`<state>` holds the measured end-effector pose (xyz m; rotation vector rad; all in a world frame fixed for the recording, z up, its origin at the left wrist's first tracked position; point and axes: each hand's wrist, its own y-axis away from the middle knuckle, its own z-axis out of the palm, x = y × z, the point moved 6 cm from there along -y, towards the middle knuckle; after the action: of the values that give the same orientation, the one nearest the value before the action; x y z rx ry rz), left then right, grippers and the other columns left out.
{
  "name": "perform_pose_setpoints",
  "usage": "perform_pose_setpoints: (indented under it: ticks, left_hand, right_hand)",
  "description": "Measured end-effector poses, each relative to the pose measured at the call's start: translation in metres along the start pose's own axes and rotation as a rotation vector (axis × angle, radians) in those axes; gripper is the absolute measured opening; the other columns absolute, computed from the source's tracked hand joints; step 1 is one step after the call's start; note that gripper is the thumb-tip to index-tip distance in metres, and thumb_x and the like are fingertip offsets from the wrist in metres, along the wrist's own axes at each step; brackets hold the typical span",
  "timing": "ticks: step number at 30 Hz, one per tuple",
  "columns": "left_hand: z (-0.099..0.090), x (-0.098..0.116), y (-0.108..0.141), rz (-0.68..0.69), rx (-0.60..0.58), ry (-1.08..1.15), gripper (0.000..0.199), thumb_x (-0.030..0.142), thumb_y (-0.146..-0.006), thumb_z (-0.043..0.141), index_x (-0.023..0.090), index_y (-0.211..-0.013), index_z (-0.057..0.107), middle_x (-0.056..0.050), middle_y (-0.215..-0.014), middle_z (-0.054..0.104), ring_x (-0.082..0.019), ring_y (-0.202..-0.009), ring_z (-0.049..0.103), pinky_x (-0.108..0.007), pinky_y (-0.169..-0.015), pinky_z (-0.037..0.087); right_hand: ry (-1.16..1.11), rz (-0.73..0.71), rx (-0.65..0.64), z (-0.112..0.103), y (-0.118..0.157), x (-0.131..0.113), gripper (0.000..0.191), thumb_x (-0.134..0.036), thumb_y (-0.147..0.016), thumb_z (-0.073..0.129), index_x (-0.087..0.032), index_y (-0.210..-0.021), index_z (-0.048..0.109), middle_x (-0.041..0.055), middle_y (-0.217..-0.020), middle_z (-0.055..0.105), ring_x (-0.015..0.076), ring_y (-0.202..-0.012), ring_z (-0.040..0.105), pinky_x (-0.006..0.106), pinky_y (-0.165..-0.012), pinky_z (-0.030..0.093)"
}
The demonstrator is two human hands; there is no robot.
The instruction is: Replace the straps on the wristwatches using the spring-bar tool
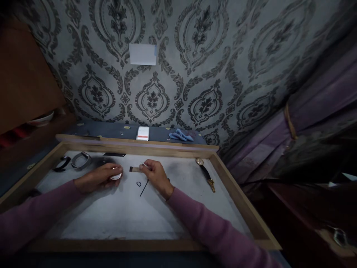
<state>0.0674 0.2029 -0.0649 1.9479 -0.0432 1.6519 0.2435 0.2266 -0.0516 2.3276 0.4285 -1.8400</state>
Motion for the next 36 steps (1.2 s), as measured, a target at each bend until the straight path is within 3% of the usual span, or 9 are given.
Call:
perform_pose_setpoints:
  ticks: [5, 10, 14, 21, 27, 32, 36]
  left_hand:
    - [-0.004, 0.001, -0.001, 0.039, 0.025, 0.035, 0.047, 0.063, -0.076, 0.055, 0.017, -0.069, 0.05, 0.0, -0.056, 0.057, -0.005, -0.037, 0.035, -0.02, -0.036, 0.015]
    - [0.001, 0.004, 0.0, 0.011, -0.016, 0.07, 0.029, 0.042, -0.07, 0.064, 0.018, -0.075, 0.049, 0.002, -0.061, 0.058, -0.006, -0.041, 0.037, -0.019, -0.038, 0.019]
    - [0.003, 0.007, 0.002, 0.01, -0.048, 0.103, 0.022, 0.031, -0.065, 0.064, 0.017, -0.074, 0.049, 0.002, -0.063, 0.058, -0.006, -0.044, 0.039, -0.02, -0.04, 0.023]
    - [0.0, 0.003, 0.001, -0.005, -0.06, 0.128, 0.025, 0.029, -0.065, 0.066, 0.017, -0.079, 0.049, -0.001, -0.07, 0.062, -0.006, -0.045, 0.04, -0.02, -0.041, 0.024]
    - [0.006, 0.004, -0.002, 0.056, -0.109, 0.01, 0.029, 0.035, -0.067, 0.07, 0.015, -0.077, 0.051, -0.005, -0.077, 0.066, -0.006, -0.047, 0.042, -0.021, -0.043, 0.028]
    - [0.014, 0.007, -0.001, 0.061, -0.12, -0.073, 0.029, 0.037, -0.067, 0.071, 0.012, -0.078, 0.061, 0.005, -0.058, 0.047, -0.006, -0.044, 0.034, -0.022, -0.042, 0.024]
    - [0.023, 0.013, 0.003, 0.131, -0.184, -0.144, 0.032, 0.045, -0.076, 0.066, 0.014, -0.074, 0.057, 0.008, -0.055, 0.033, -0.006, -0.047, 0.024, -0.023, -0.044, 0.018]
  right_hand:
    - [0.077, -0.042, 0.089, -0.025, -0.004, -0.001, 0.033, -0.046, -0.077, 0.059, -0.019, -0.061, 0.047, -0.0058, -0.056, 0.033, 0.0095, -0.052, 0.028, 0.024, -0.049, 0.022]
    - [0.138, -0.061, 0.168, -0.046, -0.011, 0.001, 0.031, -0.045, -0.078, 0.057, -0.018, -0.064, 0.049, -0.0049, -0.059, 0.036, 0.0103, -0.056, 0.031, 0.024, -0.051, 0.025]
    - [0.166, -0.071, 0.173, -0.05, -0.012, 0.005, 0.03, -0.044, -0.078, 0.056, -0.019, -0.064, 0.048, -0.0052, -0.058, 0.035, 0.0104, -0.056, 0.03, 0.023, -0.051, 0.025]
    - [0.201, -0.081, 0.125, -0.044, -0.012, 0.007, 0.029, -0.041, -0.079, 0.056, -0.018, -0.062, 0.049, -0.0051, -0.058, 0.034, 0.0104, -0.055, 0.03, 0.024, -0.05, 0.023]
    - [0.164, -0.09, 0.021, -0.029, -0.006, 0.002, 0.027, -0.04, -0.081, 0.056, -0.018, -0.065, 0.051, -0.0049, -0.057, 0.038, 0.0106, -0.055, 0.033, 0.023, -0.05, 0.026]
    - [0.112, -0.1, -0.107, -0.008, 0.004, -0.007, 0.026, -0.04, -0.083, 0.057, -0.017, -0.071, 0.057, -0.0037, -0.059, 0.046, 0.0111, -0.055, 0.04, 0.023, -0.052, 0.03]
    - [0.062, -0.104, -0.182, 0.009, 0.012, -0.012, 0.029, -0.044, -0.084, 0.058, -0.017, -0.075, 0.059, -0.0006, -0.067, 0.057, 0.0131, -0.063, 0.05, 0.024, -0.059, 0.039]
